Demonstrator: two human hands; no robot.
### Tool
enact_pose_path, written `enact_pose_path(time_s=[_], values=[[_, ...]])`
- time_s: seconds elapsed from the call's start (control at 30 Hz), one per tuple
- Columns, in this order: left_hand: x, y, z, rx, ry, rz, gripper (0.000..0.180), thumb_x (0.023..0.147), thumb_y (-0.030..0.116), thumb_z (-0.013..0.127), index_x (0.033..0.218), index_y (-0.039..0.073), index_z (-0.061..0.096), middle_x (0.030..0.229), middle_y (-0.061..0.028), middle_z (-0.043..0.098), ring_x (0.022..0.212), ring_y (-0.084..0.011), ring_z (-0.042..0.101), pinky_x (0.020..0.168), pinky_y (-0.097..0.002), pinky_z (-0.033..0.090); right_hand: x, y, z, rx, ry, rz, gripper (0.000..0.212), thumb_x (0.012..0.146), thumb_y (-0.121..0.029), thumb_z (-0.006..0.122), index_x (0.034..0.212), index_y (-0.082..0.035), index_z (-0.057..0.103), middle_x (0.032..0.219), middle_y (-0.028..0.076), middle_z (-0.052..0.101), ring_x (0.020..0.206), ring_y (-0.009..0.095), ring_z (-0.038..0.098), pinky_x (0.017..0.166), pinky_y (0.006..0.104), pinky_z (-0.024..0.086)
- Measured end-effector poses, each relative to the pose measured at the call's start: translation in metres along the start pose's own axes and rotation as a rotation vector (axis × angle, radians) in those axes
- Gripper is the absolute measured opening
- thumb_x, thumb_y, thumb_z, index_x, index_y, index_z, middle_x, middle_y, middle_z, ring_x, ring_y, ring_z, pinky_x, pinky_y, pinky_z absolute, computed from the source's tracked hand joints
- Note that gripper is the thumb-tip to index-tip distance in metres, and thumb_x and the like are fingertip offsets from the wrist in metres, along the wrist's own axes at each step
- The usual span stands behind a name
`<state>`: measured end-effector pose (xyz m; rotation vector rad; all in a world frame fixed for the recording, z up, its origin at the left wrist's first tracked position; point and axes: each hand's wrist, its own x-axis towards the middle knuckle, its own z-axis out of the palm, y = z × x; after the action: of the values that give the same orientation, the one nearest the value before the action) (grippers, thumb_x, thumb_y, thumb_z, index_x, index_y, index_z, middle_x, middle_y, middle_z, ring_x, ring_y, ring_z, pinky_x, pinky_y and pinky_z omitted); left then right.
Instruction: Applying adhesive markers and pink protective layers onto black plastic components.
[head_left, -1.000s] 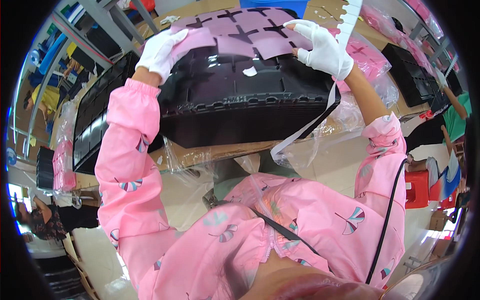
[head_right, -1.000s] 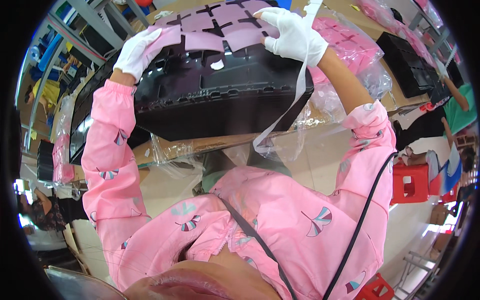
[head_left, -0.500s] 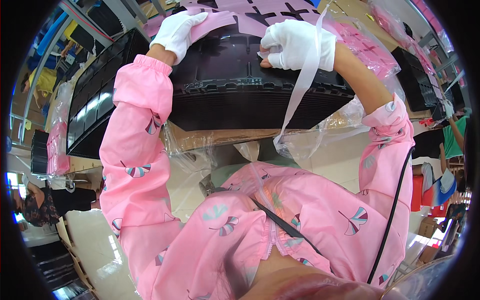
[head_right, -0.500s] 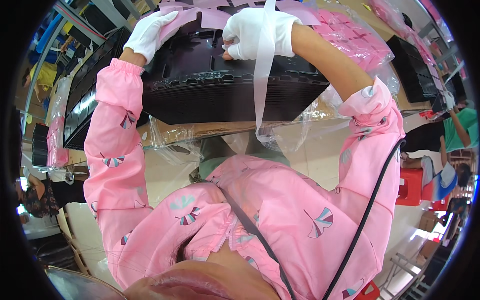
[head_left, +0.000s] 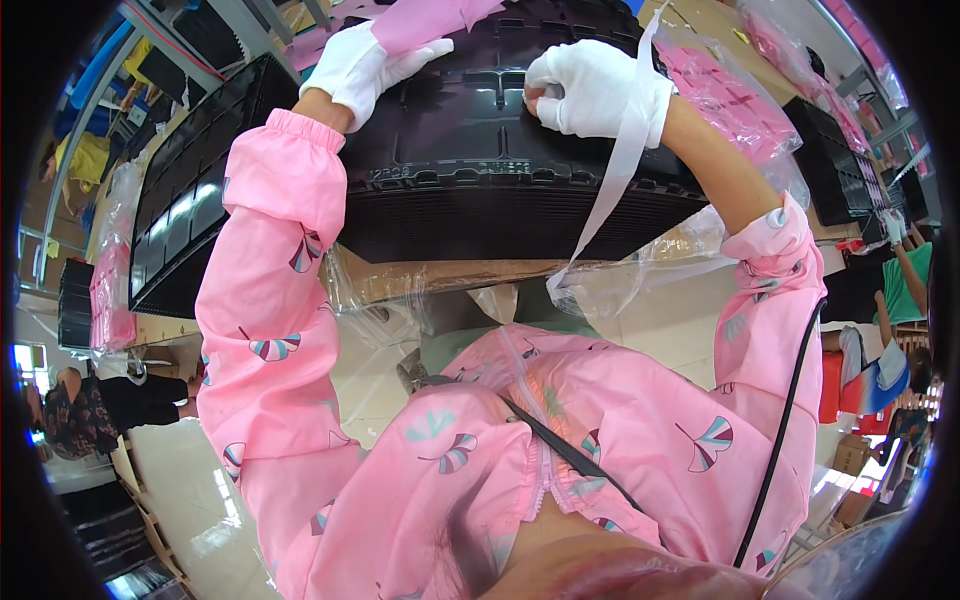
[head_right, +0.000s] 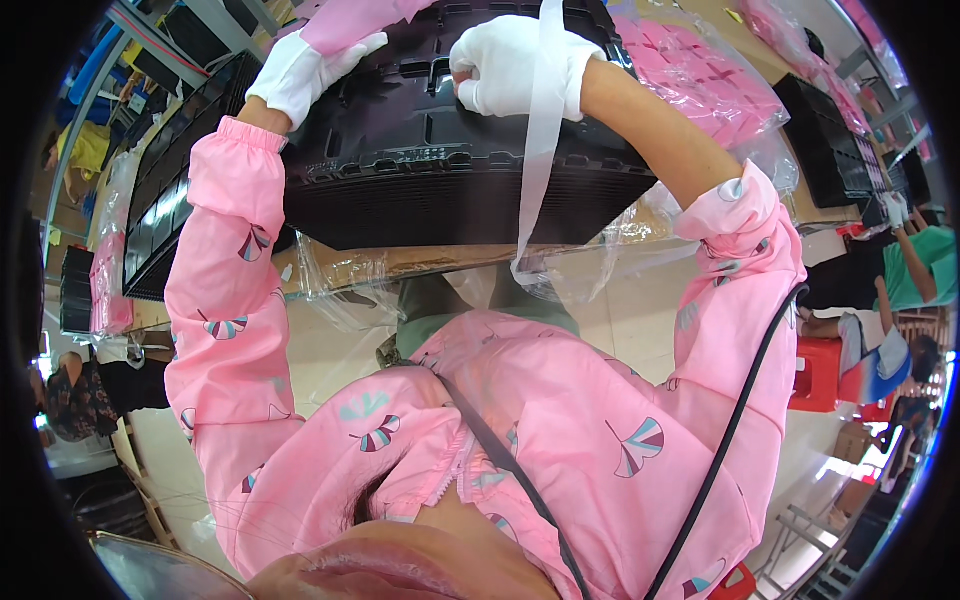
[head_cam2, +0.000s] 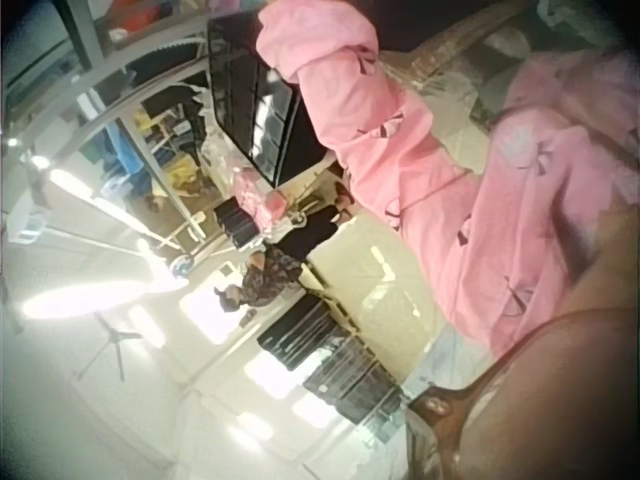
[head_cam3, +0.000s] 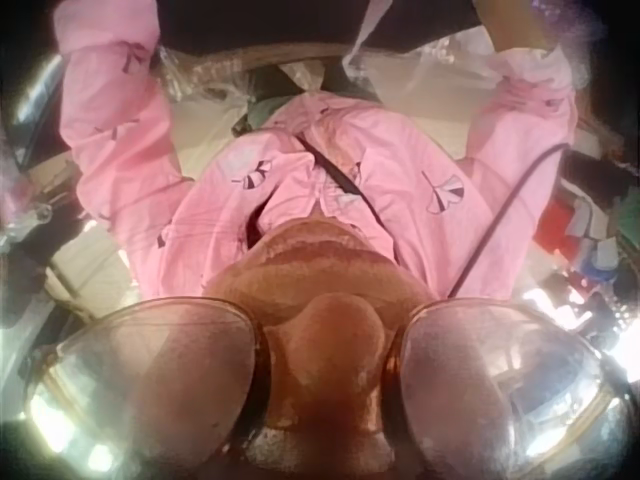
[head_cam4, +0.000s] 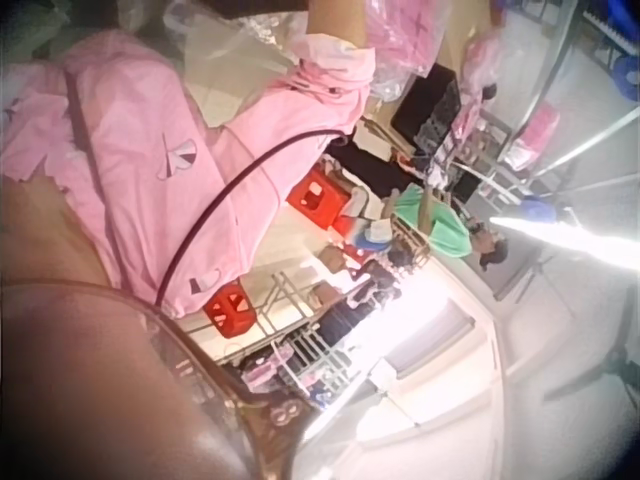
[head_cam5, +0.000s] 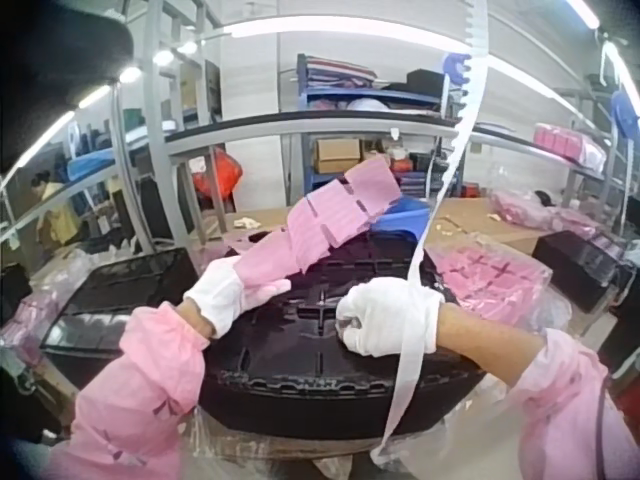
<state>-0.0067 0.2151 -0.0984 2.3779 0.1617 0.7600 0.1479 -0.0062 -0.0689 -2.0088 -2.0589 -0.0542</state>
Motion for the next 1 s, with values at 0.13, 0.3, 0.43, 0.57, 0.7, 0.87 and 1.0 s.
enact_pose_path(time_s=[0.13,0.3,0.43,0.57,0.7,0.87,1.0], values=[[-0.002,0.015,0.000,0.497,-0.010,0.125,0.031,0.088,0.037,0.058,0.106,0.012,0.061,0.082,-0.0153,0.062,0.073,-0.0333,0.056,0.066,-0.0378,0.045,0.000,-0.002,-0.004,0.027,-0.046,0.080,0.023,0.079,-0.020,0.065,0.092,-0.002,0.067,0.073,0.014,0.066,0.065,0.025,0.064,0.063,0.0320,0.051],[-0.007,0.026,-0.001,0.571,-0.014,0.104,0.032,0.089,0.039,0.055,0.106,0.013,0.061,0.085,-0.0166,0.063,0.077,-0.0362,0.058,0.068,-0.0398,0.045,0.009,-0.009,-0.007,0.015,-0.106,0.145,0.023,0.079,-0.021,0.064,0.088,0.000,0.067,0.068,0.013,0.064,0.060,0.024,0.063,0.060,0.0322,0.050],[-0.006,0.029,-0.004,0.658,-0.040,0.151,0.031,0.089,0.039,0.055,0.106,0.014,0.062,0.087,-0.0166,0.063,0.079,-0.0363,0.059,0.069,-0.0402,0.046,0.016,-0.005,-0.005,-0.004,-0.138,0.153,0.020,0.080,-0.017,0.061,0.083,0.001,0.067,0.064,0.014,0.062,0.058,0.025,0.061,0.059,0.0335,0.049],[-0.005,0.031,-0.002,0.657,-0.047,0.092,0.028,0.089,0.037,0.055,0.107,0.016,0.062,0.089,-0.0162,0.063,0.081,-0.0359,0.059,0.070,-0.0400,0.046,0.020,-0.001,-0.002,-0.026,-0.118,0.146,0.017,0.079,-0.014,0.059,0.080,0.001,0.066,0.061,0.012,0.061,0.053,0.021,0.060,0.056,0.0313,0.049],[-0.008,0.032,-0.003,0.588,-0.079,0.075,0.024,0.089,0.030,0.056,0.109,0.017,0.062,0.092,-0.0156,0.063,0.083,-0.0350,0.059,0.071,-0.0391,0.046,0.021,-0.012,-0.011,0.086,-0.225,0.293,0.017,0.081,-0.014,0.060,0.084,0.002,0.065,0.060,0.011,0.060,0.050,0.017,0.059,0.053,0.0292,0.049],[-0.008,0.024,-0.001,0.539,-0.062,0.132,0.023,0.089,0.025,0.057,0.110,0.019,0.062,0.092,-0.0145,0.063,0.082,-0.0340,0.059,0.071,-0.0384,0.047,0.017,-0.023,-0.022,0.166,-0.187,0.325,0.022,0.085,-0.014,0.057,0.097,0.002,0.063,0.071,0.011,0.063,0.054,0.015,0.059,0.055,0.0276,0.049],[-0.007,0.020,-0.002,0.630,-0.074,0.215,0.023,0.089,0.025,0.056,0.110,0.018,0.062,0.091,-0.0145,0.063,0.082,-0.0342,0.058,0.071,-0.0384,0.047,0.015,0.001,-0.021,0.187,-0.176,0.308,0.027,0.083,-0.012,0.060,0.108,-0.003,0.063,0.076,0.007,0.064,0.062,0.011,0.058,0.060,0.0253,0.047]])
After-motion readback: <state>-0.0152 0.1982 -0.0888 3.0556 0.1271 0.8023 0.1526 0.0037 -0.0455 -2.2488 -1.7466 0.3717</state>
